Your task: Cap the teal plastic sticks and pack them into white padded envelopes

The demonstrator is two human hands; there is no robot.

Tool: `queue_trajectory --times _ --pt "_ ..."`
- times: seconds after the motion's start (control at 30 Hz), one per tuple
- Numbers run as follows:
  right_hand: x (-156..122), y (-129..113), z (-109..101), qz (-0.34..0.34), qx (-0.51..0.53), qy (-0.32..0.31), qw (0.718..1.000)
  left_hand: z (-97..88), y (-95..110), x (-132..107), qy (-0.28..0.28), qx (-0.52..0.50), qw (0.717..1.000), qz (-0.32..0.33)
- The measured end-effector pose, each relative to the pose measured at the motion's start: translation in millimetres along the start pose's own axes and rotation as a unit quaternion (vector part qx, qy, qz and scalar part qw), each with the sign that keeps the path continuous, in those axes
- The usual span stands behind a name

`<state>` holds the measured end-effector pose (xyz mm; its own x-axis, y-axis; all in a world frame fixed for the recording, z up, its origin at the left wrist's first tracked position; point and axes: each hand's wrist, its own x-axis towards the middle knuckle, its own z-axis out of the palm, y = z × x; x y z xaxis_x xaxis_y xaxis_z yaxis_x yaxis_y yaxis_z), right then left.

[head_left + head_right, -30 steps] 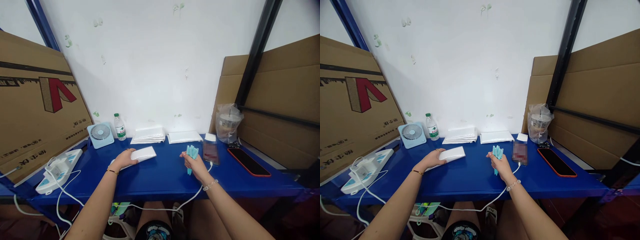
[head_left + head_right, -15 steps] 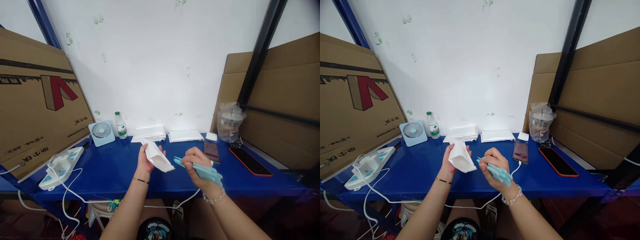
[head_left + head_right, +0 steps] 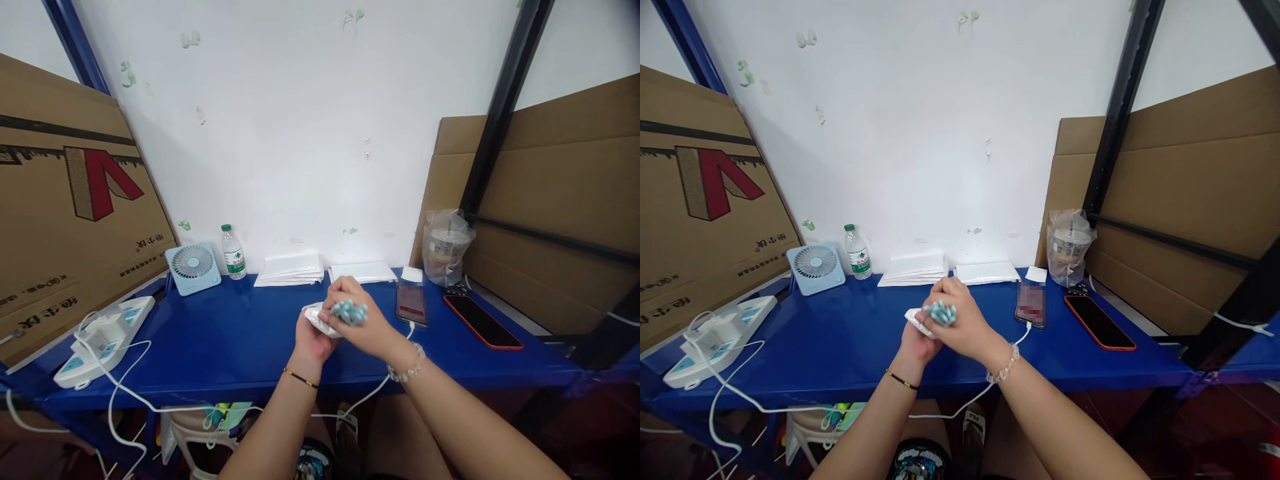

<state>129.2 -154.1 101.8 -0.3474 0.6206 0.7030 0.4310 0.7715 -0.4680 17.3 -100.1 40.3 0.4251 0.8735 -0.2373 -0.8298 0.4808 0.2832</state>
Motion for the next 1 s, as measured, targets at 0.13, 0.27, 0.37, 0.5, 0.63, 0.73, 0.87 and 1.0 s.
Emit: queue_trajectory --times 0.13,0.27,0.37,0.5,0.63,0.73,0.87,1.0 --pt "21 11 -9 0.078 0.080 -0.083 0.990 17.0 -2 3 -0.009 -0.029 0.999 -0.019" --pt "31 13 -20 0.080 0.065 -0.107 0.989 23.4 -1 8 -0.015 -0.040 0.999 -0.020" --pt "29 6 -31 0.050 0.042 -0.116 0.991 20.4 3 10 0.008 -0.039 0.999 -0.022" --pt "16 4 -38 -0.010 -0.032 -0.120 0.992 12.7 7 12 0.010 -0.038 0.999 -0.013" --pt "6 11 -32 -0.060 -0.159 -0.105 0.980 6.3 9 13 -0.011 -0.032 0.999 -0.027" --pt "3 13 -29 -0.079 -0.211 -0.116 0.967 4.0 11 11 -0.030 -0.033 0.999 -0.029" --pt "1 11 -26 -0.080 -0.158 -0.107 0.978 5.6 13 5 -0.026 -0.035 0.998 -0.037" --pt "-3 12 -16 -0.007 -0.066 -0.019 0.998 12.1 14 -2 -0.019 -0.079 0.997 0.002"
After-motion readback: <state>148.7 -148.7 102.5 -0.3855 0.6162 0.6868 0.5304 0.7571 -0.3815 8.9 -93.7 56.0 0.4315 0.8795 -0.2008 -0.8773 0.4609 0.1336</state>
